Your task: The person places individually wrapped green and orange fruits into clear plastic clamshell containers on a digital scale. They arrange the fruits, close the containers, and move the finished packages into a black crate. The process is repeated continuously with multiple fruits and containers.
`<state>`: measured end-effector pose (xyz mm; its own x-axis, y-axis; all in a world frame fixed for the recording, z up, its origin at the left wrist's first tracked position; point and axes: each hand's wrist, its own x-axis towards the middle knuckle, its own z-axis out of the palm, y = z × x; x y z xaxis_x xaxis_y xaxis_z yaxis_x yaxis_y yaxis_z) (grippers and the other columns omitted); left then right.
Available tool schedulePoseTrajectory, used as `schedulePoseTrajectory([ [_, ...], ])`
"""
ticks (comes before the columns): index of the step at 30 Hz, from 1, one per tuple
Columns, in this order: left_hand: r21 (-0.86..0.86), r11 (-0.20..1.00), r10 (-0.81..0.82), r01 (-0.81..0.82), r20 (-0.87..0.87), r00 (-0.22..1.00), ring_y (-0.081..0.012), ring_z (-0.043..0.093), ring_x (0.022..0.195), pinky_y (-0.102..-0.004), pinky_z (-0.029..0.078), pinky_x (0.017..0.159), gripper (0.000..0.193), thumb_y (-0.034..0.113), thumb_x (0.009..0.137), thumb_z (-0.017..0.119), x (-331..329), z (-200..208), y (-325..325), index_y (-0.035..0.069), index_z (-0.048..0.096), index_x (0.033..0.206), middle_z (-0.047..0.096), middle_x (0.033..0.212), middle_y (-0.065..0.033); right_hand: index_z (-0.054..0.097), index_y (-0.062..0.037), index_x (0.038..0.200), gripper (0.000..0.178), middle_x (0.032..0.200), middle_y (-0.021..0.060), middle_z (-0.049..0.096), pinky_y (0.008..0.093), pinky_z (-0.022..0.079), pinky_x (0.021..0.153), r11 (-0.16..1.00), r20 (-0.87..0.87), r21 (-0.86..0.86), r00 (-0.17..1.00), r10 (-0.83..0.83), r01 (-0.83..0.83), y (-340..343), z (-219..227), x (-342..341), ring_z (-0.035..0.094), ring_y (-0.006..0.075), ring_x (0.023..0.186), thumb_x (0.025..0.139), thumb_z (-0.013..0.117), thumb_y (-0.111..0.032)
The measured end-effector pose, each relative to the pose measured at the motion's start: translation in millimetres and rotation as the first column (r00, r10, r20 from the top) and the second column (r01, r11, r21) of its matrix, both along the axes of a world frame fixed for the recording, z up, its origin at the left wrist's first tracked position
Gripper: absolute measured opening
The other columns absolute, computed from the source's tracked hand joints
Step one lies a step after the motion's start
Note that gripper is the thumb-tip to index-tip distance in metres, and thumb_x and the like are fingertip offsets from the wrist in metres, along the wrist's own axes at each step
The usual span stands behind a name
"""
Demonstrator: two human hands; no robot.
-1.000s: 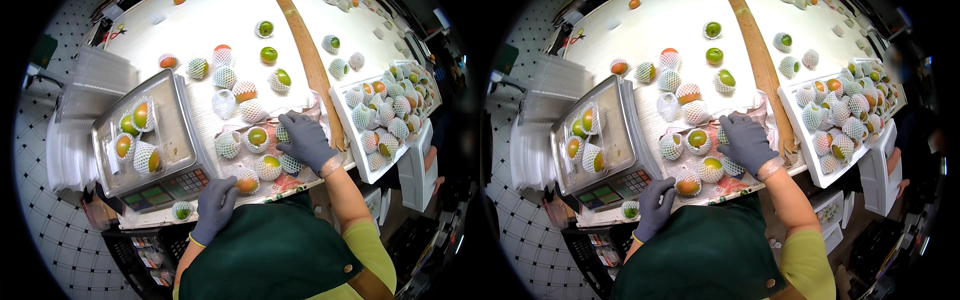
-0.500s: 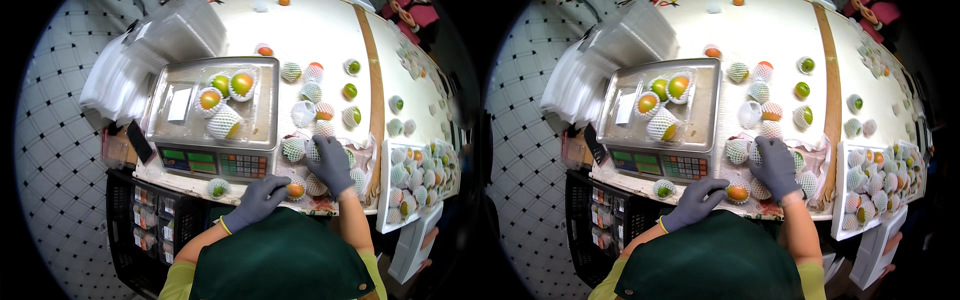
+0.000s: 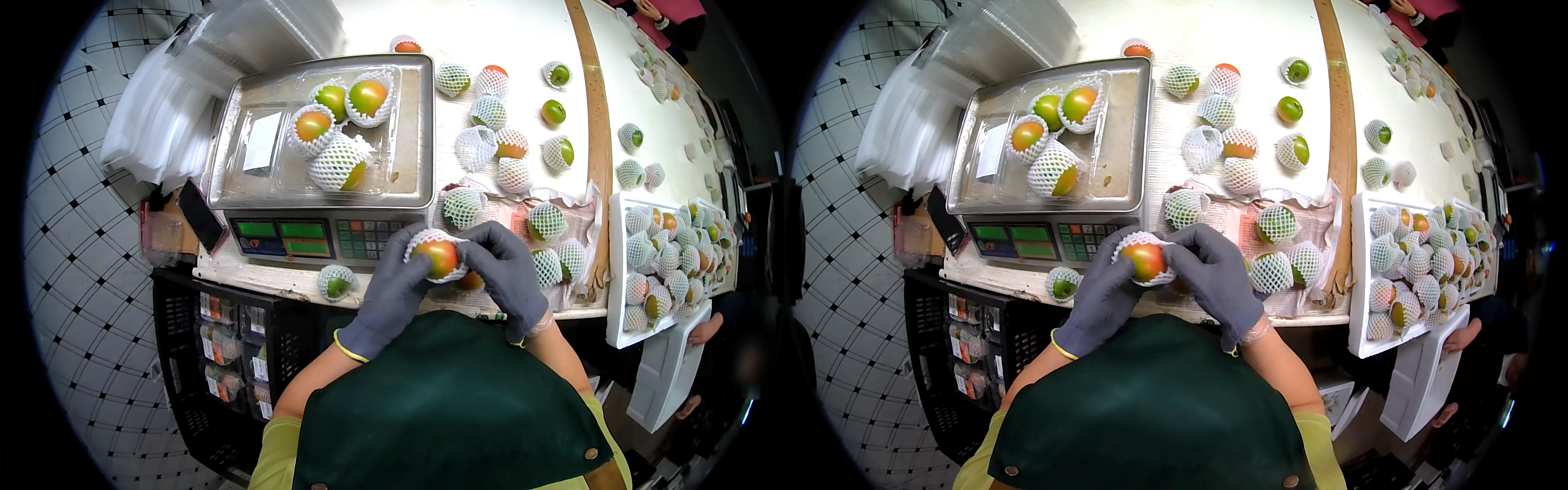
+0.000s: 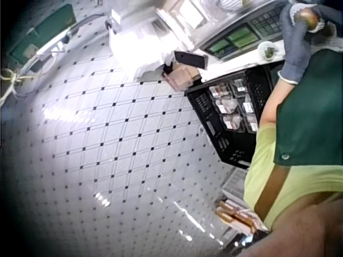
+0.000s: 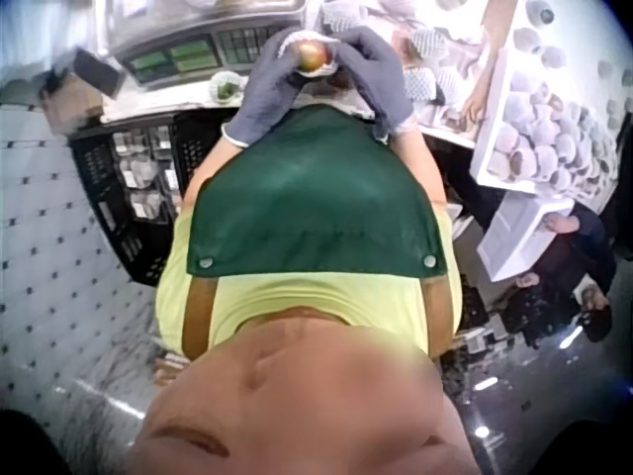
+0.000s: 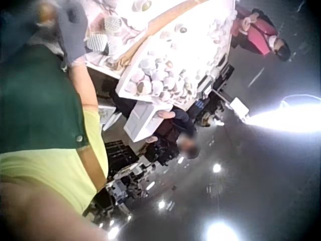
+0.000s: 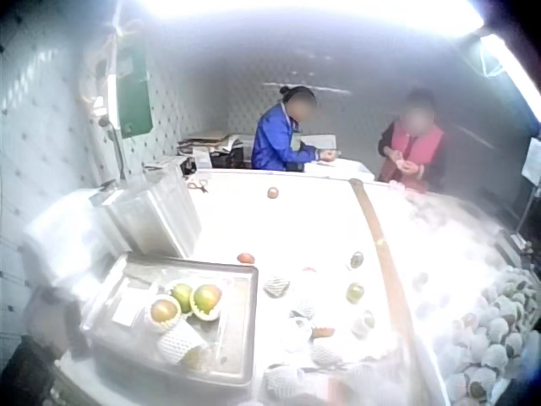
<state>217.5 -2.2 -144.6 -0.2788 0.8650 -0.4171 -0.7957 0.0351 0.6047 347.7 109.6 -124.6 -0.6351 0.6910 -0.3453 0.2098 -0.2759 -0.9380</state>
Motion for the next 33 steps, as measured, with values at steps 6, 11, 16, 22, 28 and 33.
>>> schedulePoseTrajectory([
  [6,0.011,0.996,0.086,-0.085,-0.157,0.984,-0.02,0.055,0.11,-0.0361,0.046,0.095,0.028,0.011,0.096,0.048,-10,-7,-2,-0.001,0.05,0.121,0.055,0.119,-0.0125,0.058,-0.0007,0.107,0.025,0.092,0.0041,0.06,0.025,0.047,0.072,0.904,-0.102,-0.417,0.984,-0.143,0.088,-4,-14,5,0.055,0.0087,0.082,0.089,0.061,-0.019],
  [11,-0.068,0.997,-0.047,-0.021,-0.851,0.523,-0.0098,0.057,0.095,-0.0247,0.048,0.082,0.018,0.007,0.093,0.055,-10,-7,-8,-0.002,0.059,0.108,0.061,0.108,-0.008,0.05,-0.001,0.118,0.037,0.108,0.0066,0.057,0.0272,0.047,0.082,0.944,-0.127,-0.319,0.991,0.051,-0.089,-11,-2,0,0.056,0.0118,0.093,0.089,0.061,-0.022],
  [16,-0.122,0.992,-0.066,-0.034,-0.722,0.688,-0.0097,0.058,0.09,-0.0243,0.049,0.078,0.017,0.003,0.09,0.056,-10,8,-2,-0.002,0.06,0.106,0.061,0.102,-0.0072,0.048,0.0021,0.121,0.038,0.111,0.0115,0.056,0.0318,0.051,0.084,0.755,-0.365,-0.643,0.919,-0.152,-0.13,-8,-7,6,0.059,0.0177,0.099,0.091,0.056,-0.02],
  [22,-0.044,0.997,0.017,-0.056,-0.62,0.784,-0.0105,0.058,0.091,-0.0245,0.049,0.077,0.024,0.004,0.087,0.061,-8,12,-3,-0.001,0.057,0.111,0.06,0.103,-0.0069,0.047,0.0027,0.12,0.035,0.114,0.0148,0.056,0.0335,0.051,0.085,0.718,-0.368,-0.693,0.889,-0.273,-0.066,-10,-7,3,0.059,0.0213,0.101,0.089,0.053,-0.012],
  [28,-0.055,0.992,-0.084,0.114,-0.959,0.27,-0.0192,0.054,0.108,-0.0325,0.045,0.093,0.052,0.009,0.078,0.073,-6,12,-3,0.001,0.048,0.123,0.051,0.121,-0.0117,0.047,0.0008,0.116,0.033,0.11,0.0137,0.057,0.0317,0.049,0.086,0.82,-0.356,-0.572,0.909,-0.218,-0.027,-11,-13,3,0.059,0.0196,0.099,0.085,0.058,-0.006],
  [33,-0.134,0.971,-0.196,0.201,-0.923,0.332,-0.0209,0.053,0.112,-0.0337,0.044,0.097,0.067,0.012,0.076,0.076,-1,-1,-3,0.003,0.041,0.132,0.047,0.126,-0.0127,0.046,-0.0006,0.113,0.033,0.106,0.0119,0.057,0.0312,0.05,0.083,0.783,-0.261,-0.621,0.941,-0.215,0.007,-12,-7,3,0.059,0.0175,0.096,0.084,0.06,-0.006],
])
